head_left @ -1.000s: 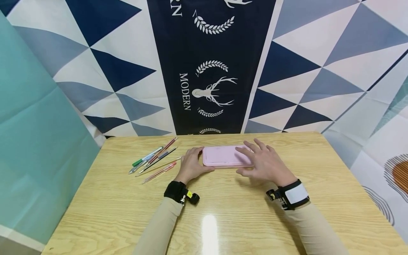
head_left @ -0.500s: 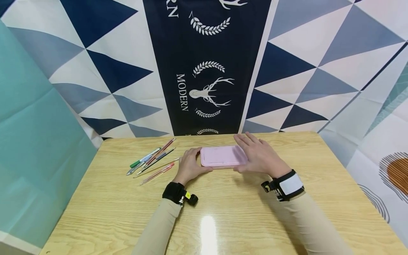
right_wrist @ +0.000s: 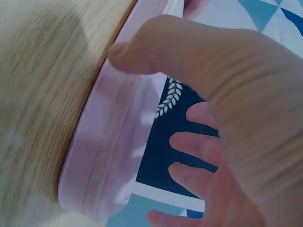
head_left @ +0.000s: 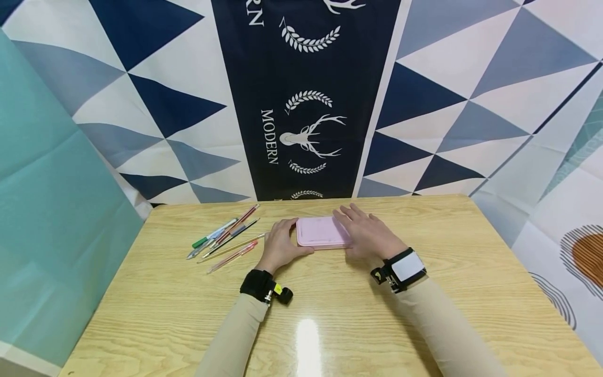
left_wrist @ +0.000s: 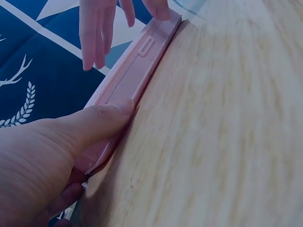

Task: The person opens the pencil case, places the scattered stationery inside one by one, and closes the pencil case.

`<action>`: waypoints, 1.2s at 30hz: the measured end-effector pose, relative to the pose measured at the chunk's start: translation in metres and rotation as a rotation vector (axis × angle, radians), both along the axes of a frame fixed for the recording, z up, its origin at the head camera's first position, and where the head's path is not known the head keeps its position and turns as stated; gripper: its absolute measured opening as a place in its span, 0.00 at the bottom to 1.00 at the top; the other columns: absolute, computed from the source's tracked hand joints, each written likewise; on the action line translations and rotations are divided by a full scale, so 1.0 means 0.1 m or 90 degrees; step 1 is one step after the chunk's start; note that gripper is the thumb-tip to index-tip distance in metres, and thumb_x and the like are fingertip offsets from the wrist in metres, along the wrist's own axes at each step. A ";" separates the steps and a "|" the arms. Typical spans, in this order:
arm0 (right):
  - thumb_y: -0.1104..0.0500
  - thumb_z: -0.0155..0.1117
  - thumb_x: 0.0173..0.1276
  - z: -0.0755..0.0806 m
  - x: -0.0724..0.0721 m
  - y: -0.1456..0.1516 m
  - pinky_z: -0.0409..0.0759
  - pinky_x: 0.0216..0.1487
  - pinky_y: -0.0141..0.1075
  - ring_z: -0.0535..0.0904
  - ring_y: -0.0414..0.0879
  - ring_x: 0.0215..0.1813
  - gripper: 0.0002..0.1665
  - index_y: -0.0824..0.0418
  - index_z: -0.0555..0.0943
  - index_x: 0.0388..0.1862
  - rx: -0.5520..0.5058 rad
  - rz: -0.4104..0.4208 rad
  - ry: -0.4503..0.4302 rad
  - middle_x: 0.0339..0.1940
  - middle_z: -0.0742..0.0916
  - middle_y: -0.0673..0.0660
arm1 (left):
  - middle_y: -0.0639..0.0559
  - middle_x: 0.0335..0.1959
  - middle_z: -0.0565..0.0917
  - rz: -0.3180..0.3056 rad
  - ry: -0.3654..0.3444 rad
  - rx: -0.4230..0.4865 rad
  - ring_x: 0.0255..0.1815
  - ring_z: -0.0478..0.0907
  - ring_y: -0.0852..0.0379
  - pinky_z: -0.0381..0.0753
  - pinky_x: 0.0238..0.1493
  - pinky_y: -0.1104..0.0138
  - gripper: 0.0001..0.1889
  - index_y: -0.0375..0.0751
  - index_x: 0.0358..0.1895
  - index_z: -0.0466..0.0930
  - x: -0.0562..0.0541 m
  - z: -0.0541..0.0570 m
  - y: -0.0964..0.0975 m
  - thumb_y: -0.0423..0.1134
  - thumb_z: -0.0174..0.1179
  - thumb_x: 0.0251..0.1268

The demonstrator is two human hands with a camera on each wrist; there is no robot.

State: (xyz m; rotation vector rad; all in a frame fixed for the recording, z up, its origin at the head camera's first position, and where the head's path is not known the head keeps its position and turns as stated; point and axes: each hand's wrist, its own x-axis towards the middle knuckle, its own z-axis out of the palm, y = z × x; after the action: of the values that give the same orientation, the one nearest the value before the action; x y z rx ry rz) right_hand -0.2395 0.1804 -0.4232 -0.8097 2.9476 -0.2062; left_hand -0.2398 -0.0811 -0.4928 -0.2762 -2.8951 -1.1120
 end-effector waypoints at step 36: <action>0.64 0.81 0.56 -0.08 -0.16 -0.47 0.68 0.74 0.87 0.64 0.85 0.86 0.63 0.60 0.61 0.89 0.116 -0.077 -0.076 0.86 0.73 0.73 | 0.41 0.79 0.82 0.004 0.014 0.009 0.81 0.75 0.38 0.72 0.70 0.43 0.52 0.42 0.82 0.75 -0.01 -0.06 -0.01 0.55 0.89 0.55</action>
State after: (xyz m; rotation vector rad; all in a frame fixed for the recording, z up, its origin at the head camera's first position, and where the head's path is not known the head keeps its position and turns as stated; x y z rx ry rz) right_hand -0.2557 0.1332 -0.4313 -0.5753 2.8518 0.0076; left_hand -0.2410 -0.0823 -0.4985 -0.2768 -2.8656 -1.1216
